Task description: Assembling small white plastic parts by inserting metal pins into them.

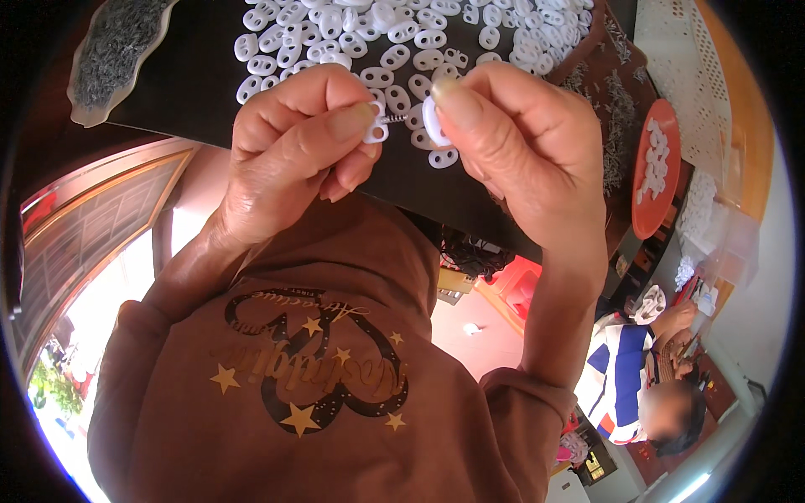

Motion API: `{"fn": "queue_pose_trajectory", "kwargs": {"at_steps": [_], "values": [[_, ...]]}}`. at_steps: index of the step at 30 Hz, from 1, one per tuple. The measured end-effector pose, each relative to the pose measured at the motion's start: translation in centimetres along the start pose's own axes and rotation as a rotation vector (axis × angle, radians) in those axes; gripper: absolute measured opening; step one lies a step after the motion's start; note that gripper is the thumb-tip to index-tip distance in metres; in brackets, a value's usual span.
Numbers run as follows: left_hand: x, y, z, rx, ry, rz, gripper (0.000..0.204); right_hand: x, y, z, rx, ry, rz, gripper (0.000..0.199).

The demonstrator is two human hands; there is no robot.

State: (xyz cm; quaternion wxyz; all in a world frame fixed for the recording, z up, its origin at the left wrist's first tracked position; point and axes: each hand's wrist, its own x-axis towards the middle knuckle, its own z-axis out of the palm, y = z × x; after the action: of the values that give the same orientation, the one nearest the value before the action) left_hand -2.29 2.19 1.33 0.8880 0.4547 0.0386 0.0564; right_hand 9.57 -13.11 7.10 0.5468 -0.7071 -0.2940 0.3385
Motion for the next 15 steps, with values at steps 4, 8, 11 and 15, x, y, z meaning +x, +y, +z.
{"fn": "queue_pose_trajectory", "kwargs": {"at_steps": [4, 8, 11, 15], "values": [[-0.16, 0.19, 0.08, 0.058, 0.002, -0.015, 0.013, 0.12, -0.09, 0.34, -0.005, 0.009, -0.005, 0.027], [-0.23, 0.43, 0.2, 0.094, -0.019, -0.036, 0.013, 0.16, -0.35, 0.47, -0.048, -0.023, 0.044, 0.027], [-0.31, 0.31, 0.22, 0.091, -0.003, -0.046, 0.012, 0.28, -0.5, 0.46, -0.081, -0.031, 0.028, 0.028], [-0.3, 0.18, 0.2, 0.115, -0.015, -0.036, 0.012, 0.39, -0.46, 0.73, -0.113, -0.022, -0.014, 0.027]]}}
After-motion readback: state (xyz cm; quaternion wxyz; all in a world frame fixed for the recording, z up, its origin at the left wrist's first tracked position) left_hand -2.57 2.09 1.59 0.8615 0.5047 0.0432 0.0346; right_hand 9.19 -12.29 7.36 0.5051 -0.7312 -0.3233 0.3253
